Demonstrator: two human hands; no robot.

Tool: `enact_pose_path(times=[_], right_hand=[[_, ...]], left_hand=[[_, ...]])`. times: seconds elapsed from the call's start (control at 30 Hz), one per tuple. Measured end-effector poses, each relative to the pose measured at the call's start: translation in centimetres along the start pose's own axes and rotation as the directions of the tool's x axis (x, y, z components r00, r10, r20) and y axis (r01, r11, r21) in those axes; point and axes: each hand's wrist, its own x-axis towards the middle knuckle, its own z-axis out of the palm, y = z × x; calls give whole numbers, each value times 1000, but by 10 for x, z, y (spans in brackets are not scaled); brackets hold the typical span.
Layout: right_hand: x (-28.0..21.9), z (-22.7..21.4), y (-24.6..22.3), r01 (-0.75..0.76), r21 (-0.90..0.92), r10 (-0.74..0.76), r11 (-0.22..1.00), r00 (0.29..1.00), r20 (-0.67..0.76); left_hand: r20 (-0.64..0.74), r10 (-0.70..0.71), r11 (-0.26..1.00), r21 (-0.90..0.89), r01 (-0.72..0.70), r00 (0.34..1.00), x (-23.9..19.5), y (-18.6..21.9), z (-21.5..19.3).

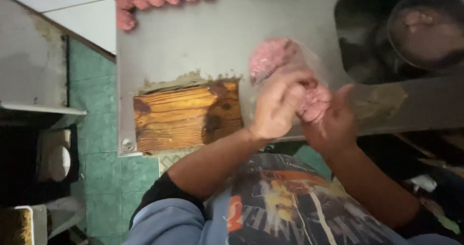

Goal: The person is taking ground meat from a plastic bag, shaping it into patties by hand, and placing them on a metal tray.

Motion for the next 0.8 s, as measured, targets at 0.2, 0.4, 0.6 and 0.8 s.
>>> enact_pose_path(times=[0.2,0.4,0.6,0.8], right_hand=[[32,-97,5,96,-74,-86,993,987,132],[35,-138,27,-46,-106,46,993,999,-3],[68,-45,72,160,-471,-47,868,969,242],[107,3,128,416,-772,-81,482,898,433]], left_hand=[[-50,31,996,89,-27,998,5,4,-2],[69,200,949,236,-211,977,-15,-4,-39],[-37,14,965,263,-4,999,-30,-14,-87],[-80,-744,555,-627,547,664,-107,-138,-104]])
